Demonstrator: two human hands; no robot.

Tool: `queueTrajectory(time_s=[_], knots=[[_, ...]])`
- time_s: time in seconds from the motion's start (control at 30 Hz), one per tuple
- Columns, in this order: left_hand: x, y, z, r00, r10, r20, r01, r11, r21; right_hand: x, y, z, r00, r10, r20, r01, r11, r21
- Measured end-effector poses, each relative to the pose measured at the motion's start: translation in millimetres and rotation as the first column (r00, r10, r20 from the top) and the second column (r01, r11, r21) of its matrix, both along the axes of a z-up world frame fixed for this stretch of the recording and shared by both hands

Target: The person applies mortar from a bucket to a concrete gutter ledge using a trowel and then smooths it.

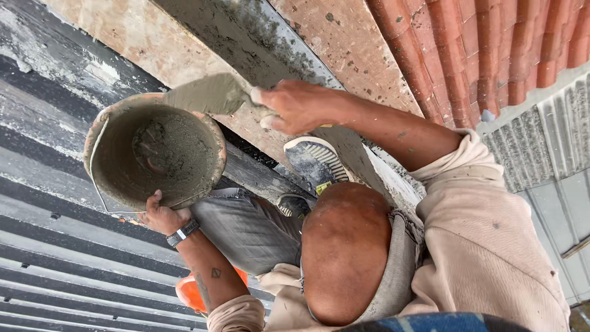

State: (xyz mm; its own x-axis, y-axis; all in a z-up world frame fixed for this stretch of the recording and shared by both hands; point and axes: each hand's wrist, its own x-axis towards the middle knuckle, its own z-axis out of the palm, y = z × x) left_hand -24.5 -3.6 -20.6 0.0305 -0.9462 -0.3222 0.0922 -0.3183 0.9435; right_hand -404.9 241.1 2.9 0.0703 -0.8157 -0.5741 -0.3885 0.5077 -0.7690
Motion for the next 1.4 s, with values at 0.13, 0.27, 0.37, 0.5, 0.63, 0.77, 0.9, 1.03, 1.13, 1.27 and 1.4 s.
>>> queueTrajectory(time_s=[0.13, 0.27, 0.37, 0.5, 0.63, 0.77, 0.9, 1.03, 1.13, 1.27, 1.4], knots=[[1, 14, -1, 0.999, 0.020, 0.032, -0.016, 0.991, -0.132, 75, -85, 0, 0.779, 0.054, -0.624, -0.392, 0.820, -0.418], [-6, 46, 16, 0.977, -0.056, 0.203, 0.118, 0.944, -0.307, 149, -149, -20, 0.407, -0.101, -0.908, -0.401, 0.873, -0.277], [-29, 60, 53, 0.945, -0.114, 0.306, 0.249, 0.858, -0.450, 144, -145, -10, 0.750, 0.270, -0.604, -0.458, 0.871, -0.179], [-41, 64, 77, 0.930, -0.169, 0.328, 0.301, 0.862, -0.409, 122, -118, 34, 0.874, 0.441, -0.204, -0.463, 0.883, -0.076], [-30, 73, 58, 0.945, -0.207, 0.254, 0.298, 0.866, -0.401, 106, -93, 54, 0.991, 0.119, 0.062, -0.102, 0.969, -0.225], [-28, 74, 57, 0.426, 0.309, 0.850, 0.786, 0.339, -0.517, 99, -69, 49, 0.983, -0.078, 0.167, 0.141, 0.905, -0.403], [-62, 52, 83, 0.419, 0.288, 0.861, 0.852, 0.202, -0.483, 64, -23, 57, 0.927, -0.167, 0.335, 0.318, 0.825, -0.468], [-101, 30, 90, 0.862, -0.446, -0.240, 0.384, 0.885, -0.264, 13, 29, 66, 0.696, -0.289, 0.657, 0.460, 0.882, -0.099], [-116, 22, 96, 0.810, -0.528, -0.256, 0.468, 0.845, -0.261, -26, 79, 52, 0.639, -0.543, 0.545, 0.667, 0.744, -0.040], [-136, 16, 97, 0.747, -0.606, -0.274, 0.548, 0.794, -0.261, -44, 125, -14, 0.396, -0.863, 0.315, 0.917, 0.357, -0.175], [-159, 18, 87, 0.771, -0.532, -0.349, 0.507, 0.845, -0.170, -30, 101, -161, -0.020, -1.000, 0.009, 0.944, -0.022, -0.329]])
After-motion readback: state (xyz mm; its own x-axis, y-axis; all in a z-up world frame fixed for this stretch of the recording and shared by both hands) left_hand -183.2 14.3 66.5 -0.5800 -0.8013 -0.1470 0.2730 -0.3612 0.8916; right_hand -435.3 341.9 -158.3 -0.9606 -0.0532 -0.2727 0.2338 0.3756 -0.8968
